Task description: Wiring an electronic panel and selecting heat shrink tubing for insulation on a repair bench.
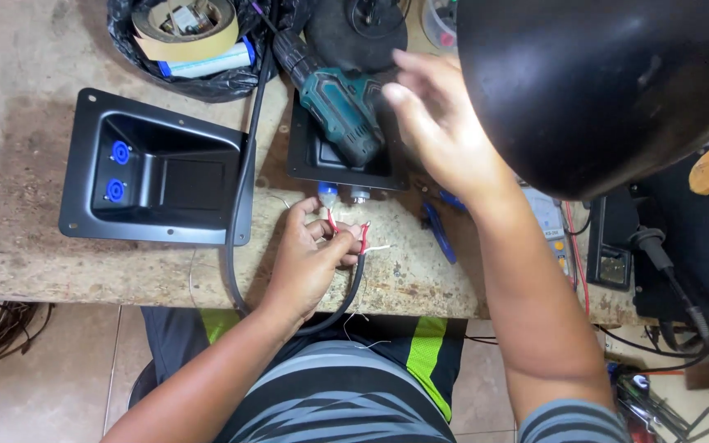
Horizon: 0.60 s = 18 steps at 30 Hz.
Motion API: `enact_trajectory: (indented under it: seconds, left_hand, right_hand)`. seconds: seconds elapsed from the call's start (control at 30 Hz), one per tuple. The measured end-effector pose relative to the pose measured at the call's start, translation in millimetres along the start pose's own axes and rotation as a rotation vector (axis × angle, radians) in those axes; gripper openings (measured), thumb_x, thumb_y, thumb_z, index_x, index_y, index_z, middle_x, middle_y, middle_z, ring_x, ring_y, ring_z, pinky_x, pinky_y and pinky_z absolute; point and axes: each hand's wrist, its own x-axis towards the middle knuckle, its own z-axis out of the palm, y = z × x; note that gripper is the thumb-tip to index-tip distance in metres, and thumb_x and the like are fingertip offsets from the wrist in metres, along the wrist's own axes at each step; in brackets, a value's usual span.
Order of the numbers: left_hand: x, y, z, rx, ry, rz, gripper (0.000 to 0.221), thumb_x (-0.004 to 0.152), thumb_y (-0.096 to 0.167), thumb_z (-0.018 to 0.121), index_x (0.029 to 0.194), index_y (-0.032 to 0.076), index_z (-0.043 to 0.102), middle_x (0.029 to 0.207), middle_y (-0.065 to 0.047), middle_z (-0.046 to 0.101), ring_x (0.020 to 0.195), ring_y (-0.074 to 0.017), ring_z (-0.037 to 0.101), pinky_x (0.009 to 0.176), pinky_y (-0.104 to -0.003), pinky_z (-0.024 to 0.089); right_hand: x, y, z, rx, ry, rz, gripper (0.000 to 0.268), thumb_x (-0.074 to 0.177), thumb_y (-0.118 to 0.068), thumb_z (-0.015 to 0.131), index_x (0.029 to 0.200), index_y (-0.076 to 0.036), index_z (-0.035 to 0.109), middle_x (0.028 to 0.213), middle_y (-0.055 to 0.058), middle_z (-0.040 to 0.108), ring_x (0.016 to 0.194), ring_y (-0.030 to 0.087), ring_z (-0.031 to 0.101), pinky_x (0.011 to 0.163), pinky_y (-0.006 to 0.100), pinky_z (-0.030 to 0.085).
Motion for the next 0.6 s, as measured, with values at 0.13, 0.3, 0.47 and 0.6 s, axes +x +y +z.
enact_trajectory:
  seconds: [0.13, 0.3, 0.47, 0.6]
  left_hand:
    - [4.8, -14.6, -2.3, 0.049, 0.009, 0.083, 0.071, 0.088, 0.008, 0.071, 0.149, 0.007, 0.034, 0.105, -0.014, 0.069, 0.089, -0.0203, 0.073, 0.07, -0.029, 0.064]
    - [-18.9, -16.4, -11.6, 0.367, 0.07, 0.16, 0.083, 0.085, 0.029, 0.072, 0.157, 0.012, 0.035, 0.129, -0.007, 0.07, 0.113, -0.0182, 0.07, 0.088, -0.032, 0.054]
    - [-47.9, -29.7, -41.0, 0.936, 0.24, 0.905, 0.032, 0.092, 0.017, 0.071, 0.123, 0.008, 0.071, 0.114, -0.007, 0.074, 0.085, -0.016, 0.074, 0.068, -0.028, 0.058]
    - [-44.2, -14.8, -67.2, 1.107, 0.429, 1.272, 0.017, 0.092, -0.005, 0.072, 0.107, 0.002, 0.077, 0.101, -0.01, 0.072, 0.087, -0.0238, 0.064, 0.076, -0.035, 0.048]
  right_hand:
    - [-84.1, -35.5, -10.8, 0.144, 0.266, 0.529, 0.016, 0.101, -0.013, 0.066, 0.115, -0.006, 0.069, 0.114, 0.007, 0.07, 0.106, 0.014, 0.067, 0.099, 0.027, 0.053]
    - [-164.6, -34.8, 0.0, 0.018, 0.27, 0.457, 0.009, 0.096, -0.001, 0.071, 0.105, 0.002, 0.073, 0.099, 0.014, 0.072, 0.091, 0.021, 0.069, 0.082, 0.03, 0.058]
    - [-220.9, -13.8, -24.4, 0.201, 0.82, 0.651, 0.026, 0.106, -0.001, 0.057, 0.131, 0.004, 0.057, 0.086, 0.017, 0.064, 0.062, 0.022, 0.063, 0.059, 0.031, 0.058]
    - [-240.1, 15.0, -71.4, 0.359, 1.139, 0.855, 0.026, 0.102, -0.02, 0.058, 0.126, -0.013, 0.062, 0.074, 0.006, 0.059, 0.056, 0.017, 0.057, 0.047, 0.031, 0.045]
